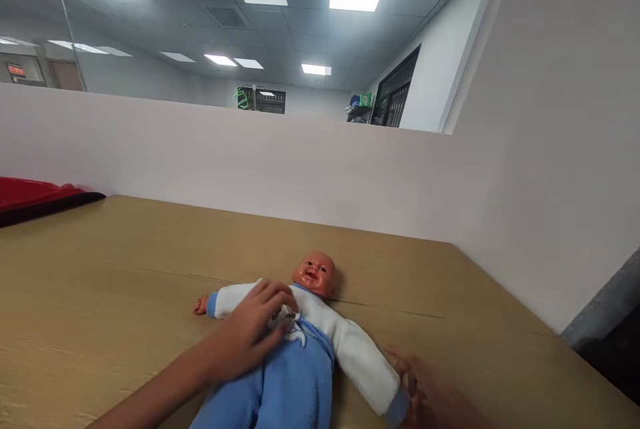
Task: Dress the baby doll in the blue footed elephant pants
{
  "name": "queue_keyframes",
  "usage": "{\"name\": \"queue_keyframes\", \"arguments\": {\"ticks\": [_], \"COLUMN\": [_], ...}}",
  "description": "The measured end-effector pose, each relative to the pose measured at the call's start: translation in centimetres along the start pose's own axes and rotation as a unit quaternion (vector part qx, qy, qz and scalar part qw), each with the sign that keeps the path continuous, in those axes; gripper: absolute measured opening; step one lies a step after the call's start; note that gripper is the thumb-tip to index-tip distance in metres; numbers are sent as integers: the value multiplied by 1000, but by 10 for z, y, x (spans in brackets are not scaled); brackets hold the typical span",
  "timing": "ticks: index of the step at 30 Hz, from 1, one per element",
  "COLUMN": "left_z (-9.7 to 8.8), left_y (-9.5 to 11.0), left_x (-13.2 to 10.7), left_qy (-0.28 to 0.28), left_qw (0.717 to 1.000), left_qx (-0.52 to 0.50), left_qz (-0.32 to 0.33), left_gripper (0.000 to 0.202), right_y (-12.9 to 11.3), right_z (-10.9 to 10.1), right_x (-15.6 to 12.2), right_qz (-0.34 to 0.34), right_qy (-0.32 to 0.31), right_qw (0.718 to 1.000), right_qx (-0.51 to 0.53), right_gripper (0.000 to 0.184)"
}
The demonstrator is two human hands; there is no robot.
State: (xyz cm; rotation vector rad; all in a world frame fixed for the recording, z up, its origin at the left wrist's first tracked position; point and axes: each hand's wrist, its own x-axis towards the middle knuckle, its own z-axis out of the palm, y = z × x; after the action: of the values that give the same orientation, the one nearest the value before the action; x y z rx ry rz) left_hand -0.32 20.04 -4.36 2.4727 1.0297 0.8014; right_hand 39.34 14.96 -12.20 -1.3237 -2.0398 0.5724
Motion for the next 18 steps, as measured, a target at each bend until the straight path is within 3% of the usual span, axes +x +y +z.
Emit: {"name": "queue_keyframes", "arguments": {"ticks": [2, 5, 10, 14, 18], "left_z": [9, 23, 33, 42, 45], "left_y": [20, 33, 30, 26, 18], "left_x": [21, 44, 60, 59, 55], "left_qy": [-66, -131, -146, -69, 73], "left_qw": [996, 981, 969, 953, 895], "left_qx": [54, 143, 177, 213, 294], "left_qz": [20, 29, 96, 206, 326], "left_gripper": [20, 24, 10, 9, 13], "right_y": [-7, -21, -45, -57, -62], "right_z": [0, -2, 0, 7, 29], "right_x": [2, 5, 20, 49, 87], "right_qz": [32, 57, 54, 32, 7], "right_qy": [-1, 51, 118, 137, 139], "right_qw": [998, 992, 980, 977, 973], "right_qx": [48, 100, 149, 162, 182], "right_gripper": [54, 45, 47, 51, 44]}}
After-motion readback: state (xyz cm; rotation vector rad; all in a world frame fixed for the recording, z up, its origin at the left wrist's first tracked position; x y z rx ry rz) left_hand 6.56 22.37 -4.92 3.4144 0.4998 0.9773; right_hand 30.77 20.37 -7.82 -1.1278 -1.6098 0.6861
